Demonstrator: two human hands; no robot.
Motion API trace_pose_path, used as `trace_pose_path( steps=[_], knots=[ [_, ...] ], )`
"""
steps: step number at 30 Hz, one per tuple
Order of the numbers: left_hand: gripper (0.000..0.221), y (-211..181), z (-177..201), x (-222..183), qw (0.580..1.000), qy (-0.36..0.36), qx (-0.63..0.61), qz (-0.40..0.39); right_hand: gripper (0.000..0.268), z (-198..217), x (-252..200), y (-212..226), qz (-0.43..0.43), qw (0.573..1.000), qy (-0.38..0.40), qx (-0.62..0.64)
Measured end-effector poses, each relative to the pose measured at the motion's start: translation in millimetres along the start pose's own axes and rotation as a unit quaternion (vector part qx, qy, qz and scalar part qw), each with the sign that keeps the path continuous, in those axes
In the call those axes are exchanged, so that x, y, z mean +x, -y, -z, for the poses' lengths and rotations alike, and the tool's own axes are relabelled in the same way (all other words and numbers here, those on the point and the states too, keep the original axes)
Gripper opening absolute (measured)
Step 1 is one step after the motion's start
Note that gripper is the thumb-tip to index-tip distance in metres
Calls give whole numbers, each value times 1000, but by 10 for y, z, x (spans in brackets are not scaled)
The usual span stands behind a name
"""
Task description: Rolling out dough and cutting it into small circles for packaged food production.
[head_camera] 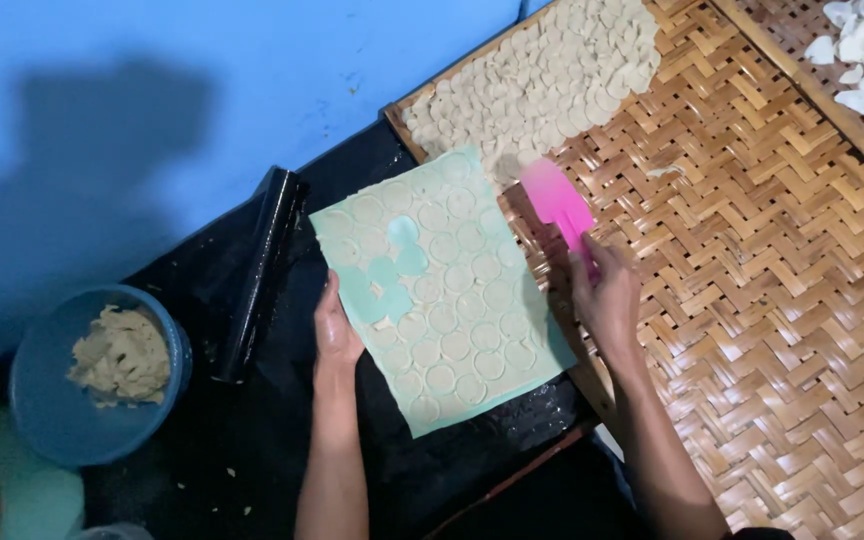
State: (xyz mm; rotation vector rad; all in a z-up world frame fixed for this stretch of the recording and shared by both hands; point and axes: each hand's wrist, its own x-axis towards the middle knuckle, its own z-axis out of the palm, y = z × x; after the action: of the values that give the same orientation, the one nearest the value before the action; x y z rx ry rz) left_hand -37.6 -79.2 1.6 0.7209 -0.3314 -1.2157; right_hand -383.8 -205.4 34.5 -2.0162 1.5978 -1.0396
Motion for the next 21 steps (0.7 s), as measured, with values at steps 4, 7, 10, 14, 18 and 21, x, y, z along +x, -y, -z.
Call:
trace_pose_path(
  steps=[4, 7, 10, 14, 18, 21],
  knots=[
    [59, 188, 126, 89, 1000, 6, -19, 8, 32, 103, -241, 225, 26, 998, 40, 39],
    [58, 186, 72, 136, 999, 29, -19, 20, 32, 94, -306, 268, 24, 997, 55, 49],
    [58, 217, 94, 183, 997, 44, -43, 43, 33, 73, -359, 293, 84, 994, 64, 11],
    [54, 302, 135, 271, 995, 59, -57, 58, 33, 7, -407, 437, 50, 995, 80, -3],
    [52, 434, 131, 321, 997, 54, -10, 49, 33, -71, -445, 634, 17, 995, 99, 23],
    [54, 367, -214, 257, 997, 32, 13, 63, 31, -66, -497, 693, 13, 996, 86, 22]
  ],
)
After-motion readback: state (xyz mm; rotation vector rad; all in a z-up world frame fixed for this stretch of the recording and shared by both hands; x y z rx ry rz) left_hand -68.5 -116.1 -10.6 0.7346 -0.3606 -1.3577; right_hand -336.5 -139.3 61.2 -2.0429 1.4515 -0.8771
